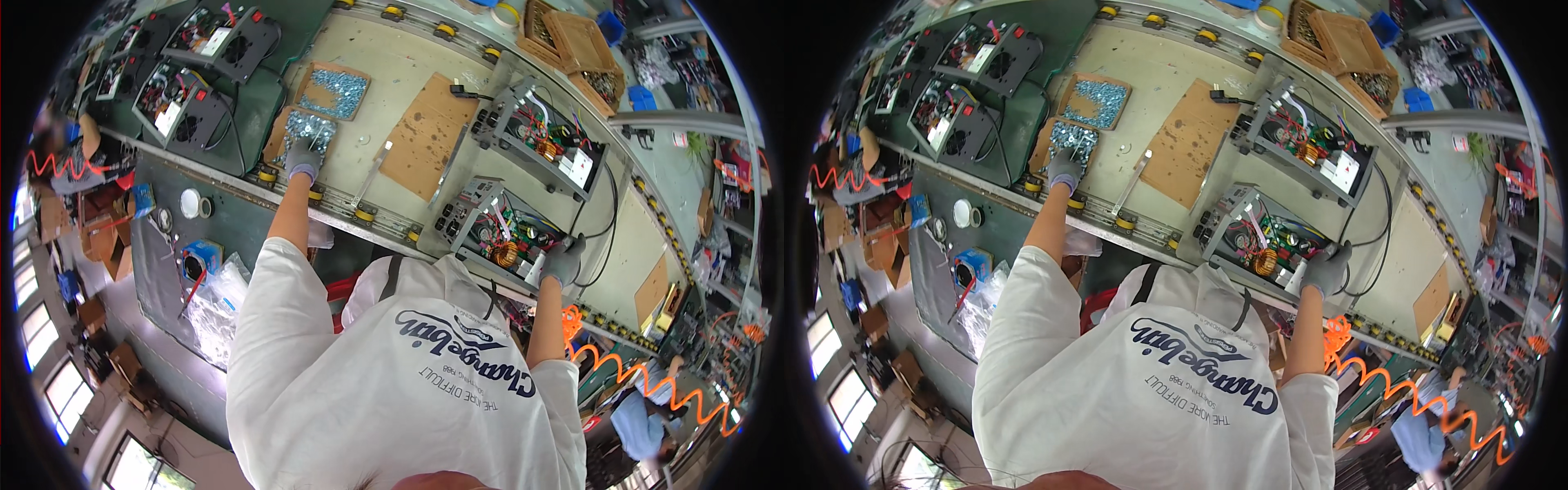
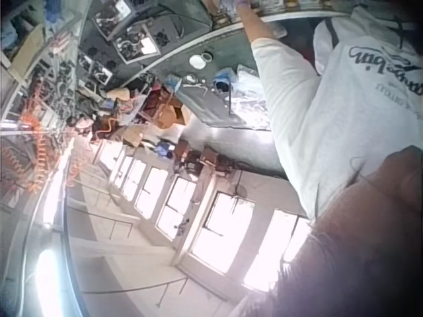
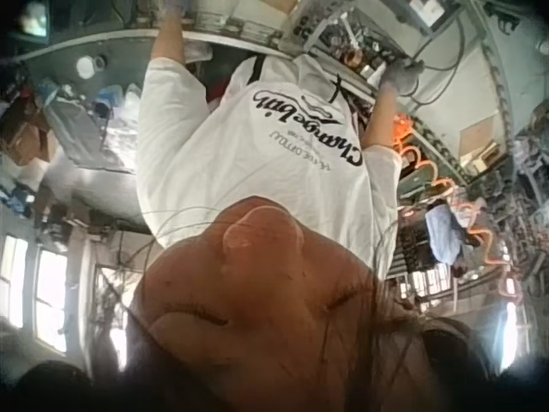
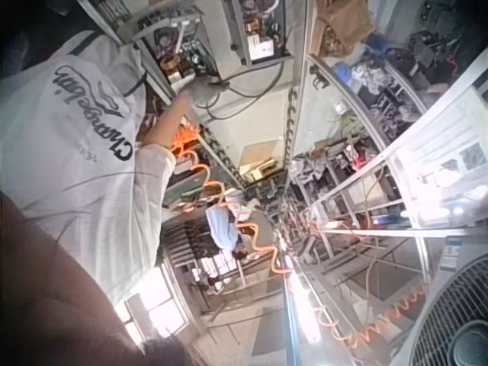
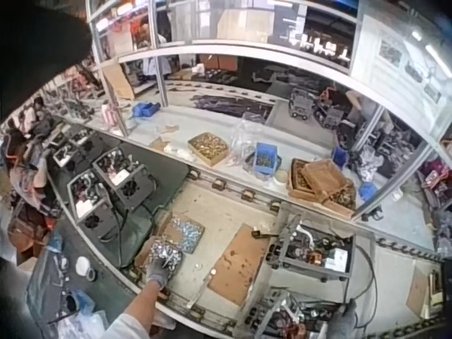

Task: The person assembles electronic devices on a workbench. They use a screwdriver to tighten screws, connect wires, and place components into metal enclosures. The person handles multiple units, moving them between workstations and organizing parts.

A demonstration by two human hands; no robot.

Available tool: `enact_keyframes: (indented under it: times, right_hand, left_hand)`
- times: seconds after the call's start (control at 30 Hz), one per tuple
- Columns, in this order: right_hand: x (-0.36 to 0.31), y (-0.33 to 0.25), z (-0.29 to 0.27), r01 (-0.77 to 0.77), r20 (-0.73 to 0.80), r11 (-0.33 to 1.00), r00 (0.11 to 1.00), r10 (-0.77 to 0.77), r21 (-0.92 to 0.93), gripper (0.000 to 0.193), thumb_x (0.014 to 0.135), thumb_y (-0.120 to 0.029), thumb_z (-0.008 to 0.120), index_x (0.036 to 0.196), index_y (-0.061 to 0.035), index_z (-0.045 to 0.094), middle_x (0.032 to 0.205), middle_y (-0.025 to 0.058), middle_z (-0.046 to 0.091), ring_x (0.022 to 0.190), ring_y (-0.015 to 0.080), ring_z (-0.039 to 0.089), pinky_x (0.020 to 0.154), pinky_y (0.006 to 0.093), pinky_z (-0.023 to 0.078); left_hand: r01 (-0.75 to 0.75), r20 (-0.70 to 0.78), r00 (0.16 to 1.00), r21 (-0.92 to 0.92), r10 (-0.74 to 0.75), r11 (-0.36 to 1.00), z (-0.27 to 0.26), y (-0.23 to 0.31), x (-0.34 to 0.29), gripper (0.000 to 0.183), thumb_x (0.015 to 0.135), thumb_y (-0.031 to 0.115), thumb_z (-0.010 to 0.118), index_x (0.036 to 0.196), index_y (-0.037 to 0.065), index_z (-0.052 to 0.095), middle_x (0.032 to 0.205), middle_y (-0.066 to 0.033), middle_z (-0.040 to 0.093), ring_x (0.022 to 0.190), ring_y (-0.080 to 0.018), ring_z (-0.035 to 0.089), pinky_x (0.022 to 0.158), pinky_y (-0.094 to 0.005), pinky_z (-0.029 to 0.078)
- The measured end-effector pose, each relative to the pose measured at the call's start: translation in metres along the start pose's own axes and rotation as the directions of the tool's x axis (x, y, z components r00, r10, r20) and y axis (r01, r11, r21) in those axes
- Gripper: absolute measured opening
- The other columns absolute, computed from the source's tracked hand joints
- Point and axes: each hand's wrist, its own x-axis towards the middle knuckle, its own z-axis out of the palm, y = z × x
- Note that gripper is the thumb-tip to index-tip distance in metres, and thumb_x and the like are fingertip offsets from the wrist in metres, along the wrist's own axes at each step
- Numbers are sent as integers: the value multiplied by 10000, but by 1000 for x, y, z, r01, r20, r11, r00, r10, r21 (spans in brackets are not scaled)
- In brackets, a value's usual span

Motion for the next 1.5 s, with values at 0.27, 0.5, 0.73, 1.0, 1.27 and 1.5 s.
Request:
enact_keyframes:
  times: [0.27,0.5,0.73,1.0,1.27,1.5]
  right_hand:
    - [7,14,11,5,-72,998,997,0,66,637,846,-240,575,1461,-186,416,1224,190,666,1116,394,636,928,468,479]
    - [3,5,0,-22,-3,992,1000,23,121,517,969,-317,518,1448,-154,412,1198,174,668,1098,393,632,915,470,483]
    - [12,25,9,11,0,975,1000,-11,222,474,988,-324,517,1431,-175,436,1153,174,686,1074,393,643,894,461,484]
    - [20,37,7,-103,110,843,993,52,529,521,971,-381,529,1417,-115,486,1210,199,661,1120,345,630,947,412,475]
    - [-39,-17,-41,499,-212,546,837,-504,673,248,963,-110,572,1183,-24,643,1127,126,697,1022,251,666,889,353,509]
    - [-110,-86,-82,663,-142,412,615,-775,625,260,828,-129,728,1080,-67,712,1022,121,683,881,286,678,747,365,547]
  left_hand:
    - [77,120,989,61,-84,995,-4,-4,10,292,833,299,700,1058,115,724,1080,-158,720,1041,-337,685,918,-421,532]
    - [114,90,988,89,-122,990,-3,-18,11,362,844,317,677,1122,89,719,1119,-182,709,1060,-347,679,927,-426,527]
    - [84,185,972,301,-145,950,-2,-15,21,393,878,317,604,1132,31,700,1189,-233,667,1140,-379,636,956,-445,517]
    - [140,-119,982,-33,-143,990,0,-12,2,348,897,218,629,1159,-9,660,1154,-220,686,1074,-377,660,899,-451,526]
    - [89,325,815,-888,480,451,-107,219,-208,304,927,85,528,1201,-27,597,865,-15,571,642,-69,464,527,-226,394]
    - [349,473,590,-880,654,322,-122,270,-273,337,906,84,612,1222,-6,539,948,-67,671,714,-64,575,576,-208,450]
